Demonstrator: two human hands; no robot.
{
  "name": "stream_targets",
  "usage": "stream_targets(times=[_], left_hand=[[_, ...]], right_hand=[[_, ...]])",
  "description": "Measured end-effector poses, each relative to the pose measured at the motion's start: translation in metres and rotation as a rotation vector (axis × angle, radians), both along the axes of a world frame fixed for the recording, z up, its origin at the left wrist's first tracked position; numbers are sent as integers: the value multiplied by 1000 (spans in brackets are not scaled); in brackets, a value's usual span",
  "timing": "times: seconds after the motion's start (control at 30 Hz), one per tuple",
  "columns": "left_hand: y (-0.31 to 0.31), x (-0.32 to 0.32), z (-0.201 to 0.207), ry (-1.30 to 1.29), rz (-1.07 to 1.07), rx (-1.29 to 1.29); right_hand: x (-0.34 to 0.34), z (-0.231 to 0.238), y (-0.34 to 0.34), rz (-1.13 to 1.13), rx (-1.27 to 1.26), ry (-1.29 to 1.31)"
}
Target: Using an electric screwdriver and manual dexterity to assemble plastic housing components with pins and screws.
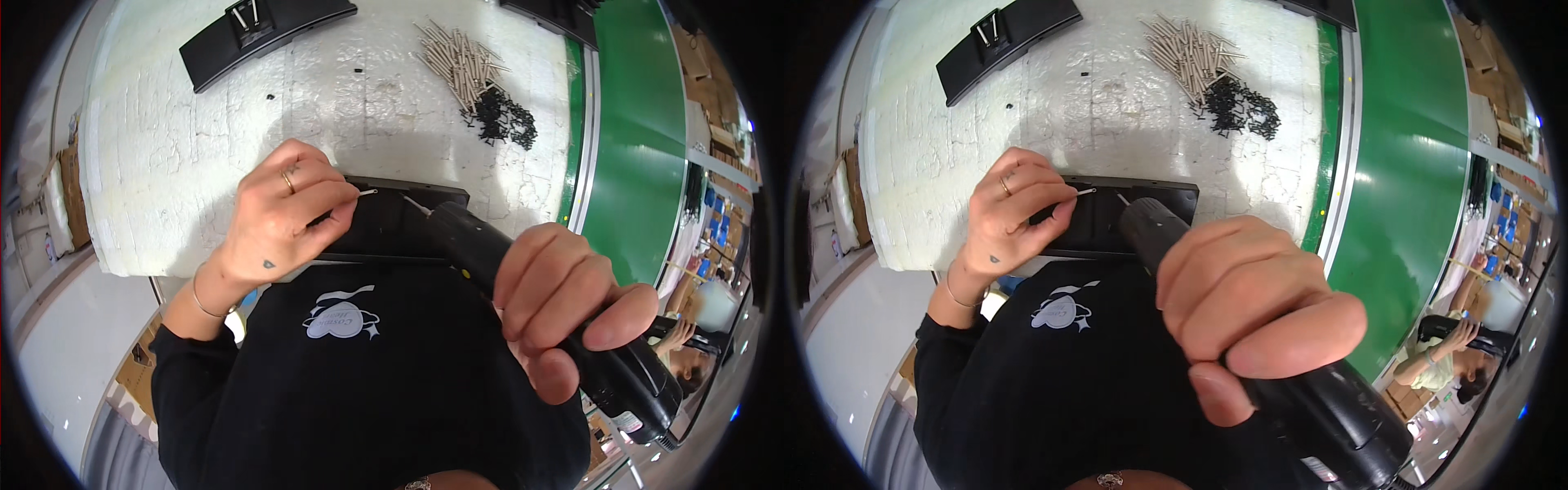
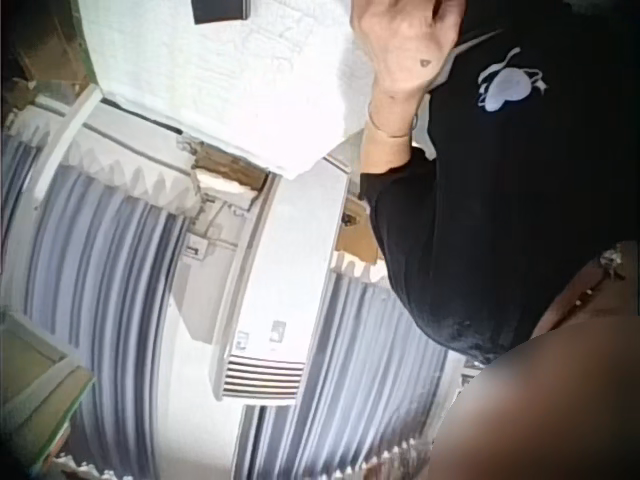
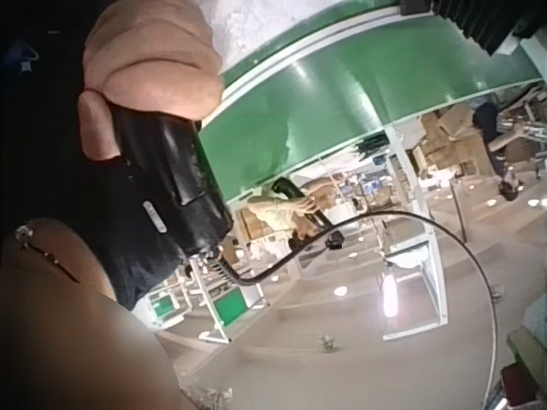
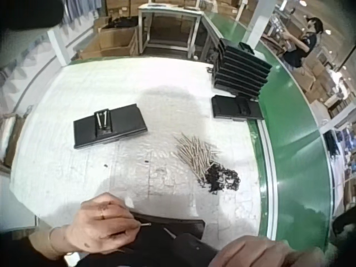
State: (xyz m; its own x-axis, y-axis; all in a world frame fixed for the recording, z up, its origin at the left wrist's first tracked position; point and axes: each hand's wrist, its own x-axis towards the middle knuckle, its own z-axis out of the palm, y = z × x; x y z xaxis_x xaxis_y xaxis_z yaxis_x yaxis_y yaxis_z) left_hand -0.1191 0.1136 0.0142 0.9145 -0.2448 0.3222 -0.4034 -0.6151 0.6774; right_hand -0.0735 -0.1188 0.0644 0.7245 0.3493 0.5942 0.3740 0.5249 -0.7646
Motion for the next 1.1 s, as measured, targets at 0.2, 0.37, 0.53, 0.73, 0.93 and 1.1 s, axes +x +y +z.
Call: stream_targets(times=[0.2, 0.37, 0.53, 0.73, 0.93, 1.1], left_hand=[[-11, -11, -14, -55, 77, 3], [-13, -14, -16, -71, 93, -10], [-12, -17, -13, -17, 64, -33], [-13, -16, -14, -32, 52, -68], [-14, -17, -19, -41, 58, -77], [-14, -18, -20, -37, 62, -83]], right_hand=[[3, -10, 14, 98, -62, -21], [-1, -7, 14, 77, -82, 12], [-2, -2, 16, 65, -122, 23], [-1, 1, 17, 77, -121, 19], [-3, 0, 19, 64, -149, 20], [-3, 1, 19, 88, -188, 5]])
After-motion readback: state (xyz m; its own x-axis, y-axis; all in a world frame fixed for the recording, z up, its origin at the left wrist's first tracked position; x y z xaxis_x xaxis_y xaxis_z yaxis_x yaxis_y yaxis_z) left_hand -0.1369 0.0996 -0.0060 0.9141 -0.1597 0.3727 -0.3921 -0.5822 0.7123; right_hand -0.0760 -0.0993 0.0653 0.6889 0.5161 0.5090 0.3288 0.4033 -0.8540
